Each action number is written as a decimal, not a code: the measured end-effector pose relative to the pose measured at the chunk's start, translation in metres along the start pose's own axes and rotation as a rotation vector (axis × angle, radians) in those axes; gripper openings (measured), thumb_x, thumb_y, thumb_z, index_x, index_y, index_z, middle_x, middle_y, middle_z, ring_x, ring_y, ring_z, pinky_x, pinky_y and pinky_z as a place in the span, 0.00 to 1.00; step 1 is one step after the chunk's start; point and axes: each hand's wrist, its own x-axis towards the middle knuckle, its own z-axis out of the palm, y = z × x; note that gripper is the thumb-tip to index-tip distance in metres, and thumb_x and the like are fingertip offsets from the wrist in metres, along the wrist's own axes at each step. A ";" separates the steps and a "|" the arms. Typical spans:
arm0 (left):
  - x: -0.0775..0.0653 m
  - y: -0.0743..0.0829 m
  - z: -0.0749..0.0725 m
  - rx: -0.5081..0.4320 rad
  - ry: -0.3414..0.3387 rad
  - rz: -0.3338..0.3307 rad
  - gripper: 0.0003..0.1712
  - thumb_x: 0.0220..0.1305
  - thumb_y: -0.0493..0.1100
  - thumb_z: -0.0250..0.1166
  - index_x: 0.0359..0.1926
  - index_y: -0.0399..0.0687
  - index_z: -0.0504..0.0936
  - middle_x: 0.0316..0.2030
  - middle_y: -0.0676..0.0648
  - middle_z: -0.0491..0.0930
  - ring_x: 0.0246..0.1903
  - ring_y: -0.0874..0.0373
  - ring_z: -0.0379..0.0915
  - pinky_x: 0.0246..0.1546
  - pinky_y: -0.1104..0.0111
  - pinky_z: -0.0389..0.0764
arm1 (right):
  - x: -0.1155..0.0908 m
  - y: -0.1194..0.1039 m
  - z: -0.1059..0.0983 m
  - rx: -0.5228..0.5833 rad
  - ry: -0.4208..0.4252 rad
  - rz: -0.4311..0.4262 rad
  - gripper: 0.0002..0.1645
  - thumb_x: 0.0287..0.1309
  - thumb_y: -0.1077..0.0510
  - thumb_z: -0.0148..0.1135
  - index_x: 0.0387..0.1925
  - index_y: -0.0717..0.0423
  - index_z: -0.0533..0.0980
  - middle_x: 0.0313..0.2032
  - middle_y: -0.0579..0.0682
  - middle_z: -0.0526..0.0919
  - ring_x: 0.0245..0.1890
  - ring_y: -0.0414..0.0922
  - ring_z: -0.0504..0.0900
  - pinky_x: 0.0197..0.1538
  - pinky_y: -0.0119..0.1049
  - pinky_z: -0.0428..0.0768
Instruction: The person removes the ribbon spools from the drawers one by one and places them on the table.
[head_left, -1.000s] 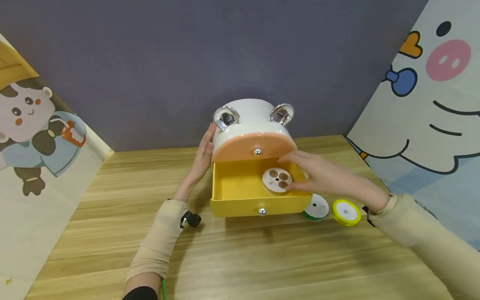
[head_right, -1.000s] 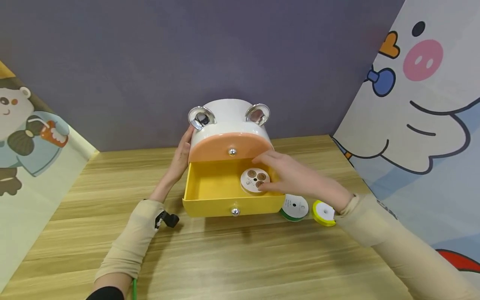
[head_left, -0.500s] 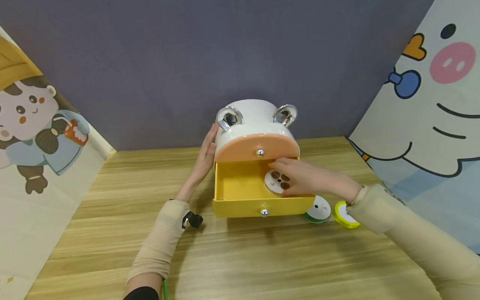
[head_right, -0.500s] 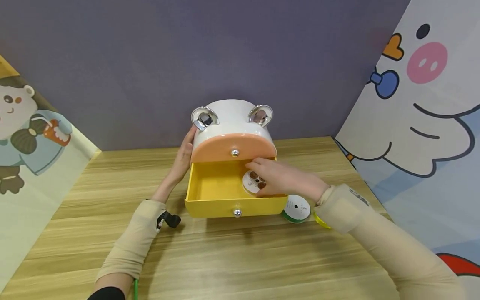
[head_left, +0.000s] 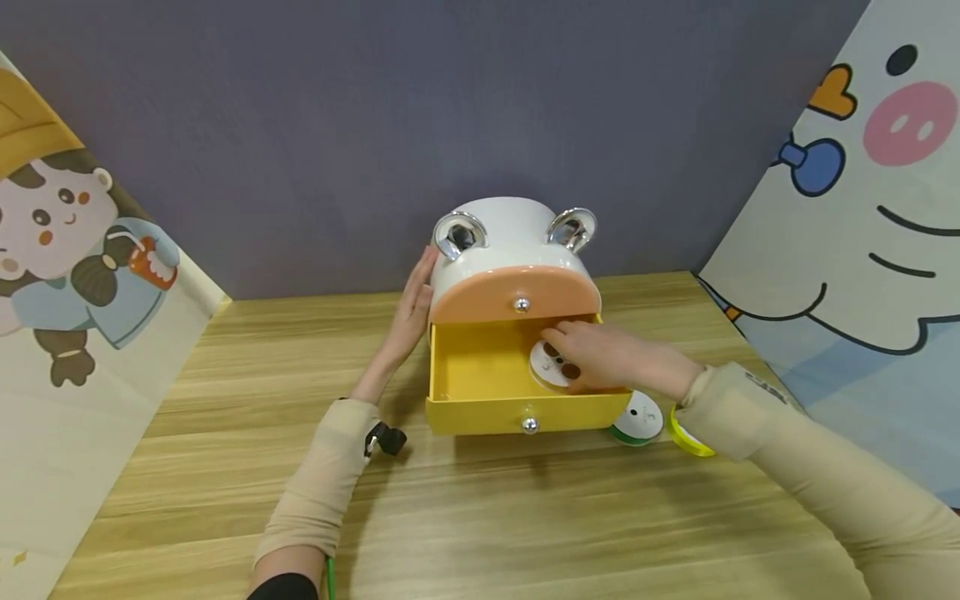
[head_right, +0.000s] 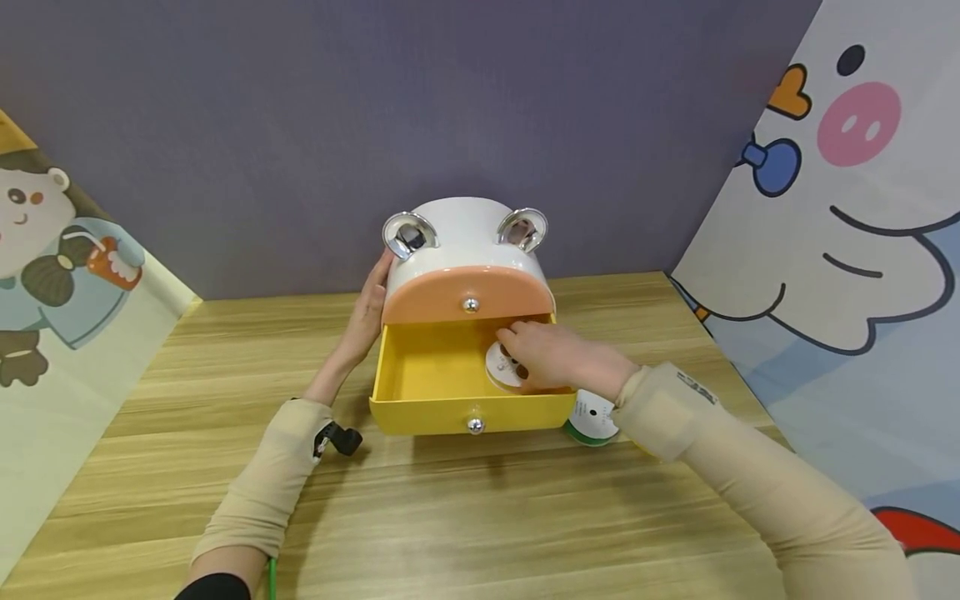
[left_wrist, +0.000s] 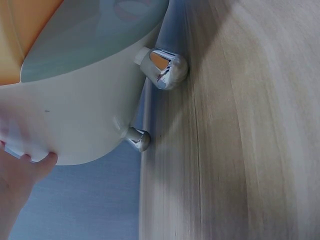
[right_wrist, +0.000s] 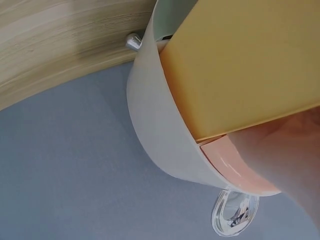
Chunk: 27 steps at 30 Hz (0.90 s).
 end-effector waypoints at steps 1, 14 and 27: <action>0.000 0.000 0.000 0.002 -0.001 -0.003 0.37 0.79 0.58 0.40 0.76 0.36 0.53 0.78 0.35 0.45 0.79 0.41 0.39 0.78 0.44 0.43 | 0.000 0.000 0.000 0.002 -0.010 0.008 0.32 0.48 0.55 0.75 0.54 0.60 0.72 0.39 0.50 0.76 0.39 0.44 0.73 0.41 0.39 0.77; 0.000 0.001 -0.001 0.016 -0.018 0.009 0.30 0.81 0.46 0.39 0.76 0.36 0.51 0.78 0.32 0.44 0.78 0.37 0.37 0.77 0.41 0.41 | 0.003 -0.003 0.003 -0.064 -0.014 -0.021 0.36 0.50 0.53 0.75 0.58 0.63 0.72 0.42 0.53 0.77 0.37 0.45 0.74 0.41 0.40 0.79; 0.001 -0.007 0.000 0.000 -0.008 -0.007 0.36 0.80 0.57 0.39 0.76 0.38 0.52 0.78 0.36 0.44 0.79 0.41 0.37 0.78 0.44 0.40 | 0.001 -0.002 -0.001 0.011 0.020 -0.026 0.39 0.48 0.51 0.78 0.58 0.61 0.70 0.45 0.55 0.76 0.39 0.45 0.75 0.44 0.39 0.80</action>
